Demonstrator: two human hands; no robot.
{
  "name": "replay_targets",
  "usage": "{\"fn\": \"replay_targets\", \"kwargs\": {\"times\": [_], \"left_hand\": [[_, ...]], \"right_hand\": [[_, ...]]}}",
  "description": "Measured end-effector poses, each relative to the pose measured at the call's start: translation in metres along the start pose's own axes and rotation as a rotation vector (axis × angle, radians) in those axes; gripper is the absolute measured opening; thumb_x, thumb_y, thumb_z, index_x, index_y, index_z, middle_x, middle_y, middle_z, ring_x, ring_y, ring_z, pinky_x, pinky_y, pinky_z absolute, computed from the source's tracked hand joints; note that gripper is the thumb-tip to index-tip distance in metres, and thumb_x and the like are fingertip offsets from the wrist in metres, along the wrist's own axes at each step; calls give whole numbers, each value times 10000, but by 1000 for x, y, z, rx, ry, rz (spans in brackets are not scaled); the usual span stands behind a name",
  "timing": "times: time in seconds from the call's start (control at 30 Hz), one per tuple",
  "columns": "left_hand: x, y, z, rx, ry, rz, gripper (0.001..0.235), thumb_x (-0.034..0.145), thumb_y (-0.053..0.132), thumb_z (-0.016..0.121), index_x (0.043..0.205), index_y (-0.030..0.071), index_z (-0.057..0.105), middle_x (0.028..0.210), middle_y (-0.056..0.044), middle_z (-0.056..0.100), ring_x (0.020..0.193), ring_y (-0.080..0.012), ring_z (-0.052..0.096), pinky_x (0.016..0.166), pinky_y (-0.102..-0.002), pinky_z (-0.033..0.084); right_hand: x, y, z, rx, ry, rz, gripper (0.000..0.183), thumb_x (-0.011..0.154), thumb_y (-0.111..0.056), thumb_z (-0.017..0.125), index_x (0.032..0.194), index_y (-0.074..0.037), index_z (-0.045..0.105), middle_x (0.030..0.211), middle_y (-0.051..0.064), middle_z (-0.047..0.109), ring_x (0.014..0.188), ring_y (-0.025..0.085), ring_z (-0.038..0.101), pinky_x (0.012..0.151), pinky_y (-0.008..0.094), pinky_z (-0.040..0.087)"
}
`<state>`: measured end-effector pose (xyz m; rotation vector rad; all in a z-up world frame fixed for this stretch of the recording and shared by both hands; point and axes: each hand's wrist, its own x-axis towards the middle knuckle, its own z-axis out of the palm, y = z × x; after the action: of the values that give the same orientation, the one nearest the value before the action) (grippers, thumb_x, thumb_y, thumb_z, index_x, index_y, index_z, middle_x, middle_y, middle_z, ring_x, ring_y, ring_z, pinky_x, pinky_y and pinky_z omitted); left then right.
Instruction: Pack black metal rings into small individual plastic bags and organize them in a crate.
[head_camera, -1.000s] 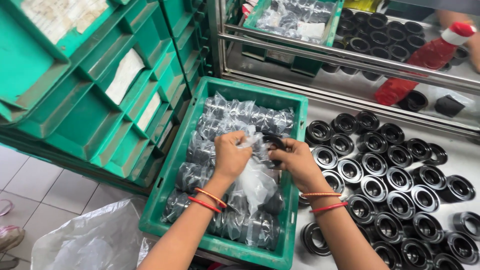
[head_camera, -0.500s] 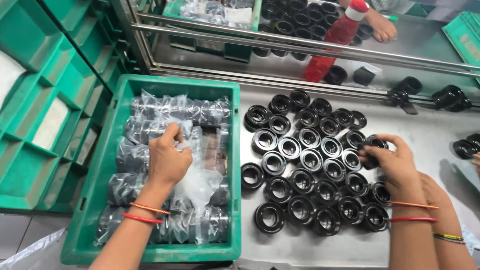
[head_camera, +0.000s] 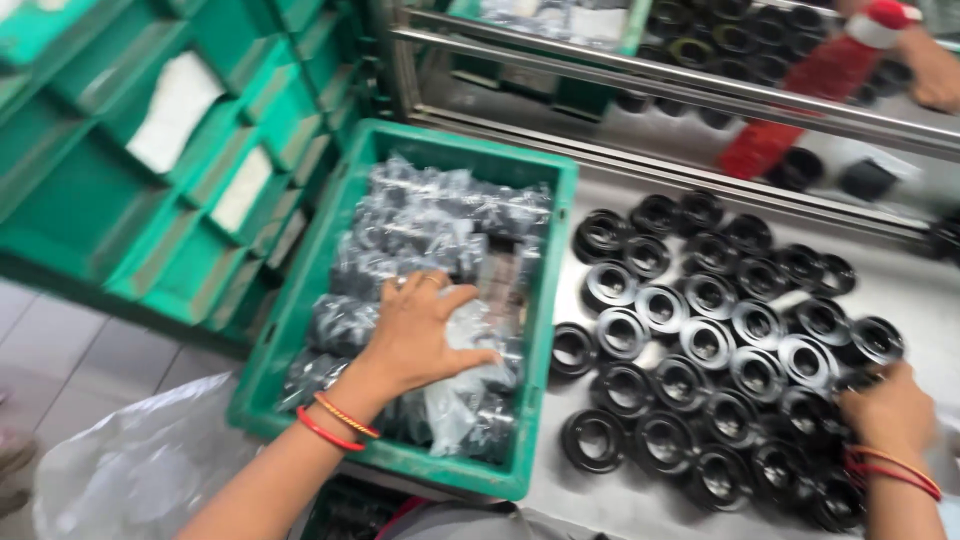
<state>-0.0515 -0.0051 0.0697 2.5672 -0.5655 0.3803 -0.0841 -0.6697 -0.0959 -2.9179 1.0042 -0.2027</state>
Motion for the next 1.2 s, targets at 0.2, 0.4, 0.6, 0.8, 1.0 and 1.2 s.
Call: {"fn": "replay_targets", "kwargs": {"times": [0.2, 0.4, 0.6, 0.8, 1.0, 1.2], "left_hand": [[-23, 7, -25, 19, -321, -137, 1045, 475, 723, 888, 1362, 238, 626, 1480, -243, 456, 1331, -458, 411, 981, -715, 303], [-42, 8, -22, 111, -562, -90, 991, 576, 387, 940, 1456, 328, 487, 1512, -240, 362, 1307, -442, 442, 1020, -702, 326], [-80, 8, -8, -40, -307, -8, 724, 689, 198, 787, 1380, 301, 595, 1525, -234, 473, 1211, -435, 586, 990, -519, 490], [-88, 28, -44, -243, -339, -189, 630, 799, 446, 795, 1352, 229, 587, 1415, -261, 479, 1171, -513, 543, 977, -617, 414], [-87, 26, -35, -274, -408, -224, 816, 572, 469, 856, 1315, 245, 603, 1311, -215, 527, 1143, -474, 567, 936, -584, 449], [-106, 7, -6, -410, -81, -173, 620, 617, 147, 728, 1234, 174, 671, 1145, -175, 639, 1045, -424, 658, 893, -464, 538]], "right_hand": [[56, 37, 101, 407, -81, -114, 343, 831, -67, 808, 1106, 69, 656, 984, 301, 757, 900, 374, 759, 817, 459, 602], [49, -30, 78, 686, 31, -334, 327, 1031, -117, 735, 1254, 62, 576, 1067, 218, 701, 976, 287, 685, 810, 404, 554], [-176, -276, -167, 747, -186, -584, 257, 934, -126, 767, 1170, -30, 731, 1061, 99, 770, 935, 183, 727, 856, 313, 574], [-265, -352, -198, 725, -424, -794, 259, 809, -124, 772, 1062, -69, 758, 921, 56, 821, 819, 147, 791, 780, 282, 586], [-295, -376, -198, 630, -522, -816, 233, 839, -190, 783, 1047, -90, 757, 892, 62, 801, 552, 219, 620, 551, 355, 492], [-296, -377, -152, 551, -476, -869, 208, 888, -204, 753, 1073, -110, 765, 863, 110, 765, 546, 287, 594, 577, 384, 490]]}}
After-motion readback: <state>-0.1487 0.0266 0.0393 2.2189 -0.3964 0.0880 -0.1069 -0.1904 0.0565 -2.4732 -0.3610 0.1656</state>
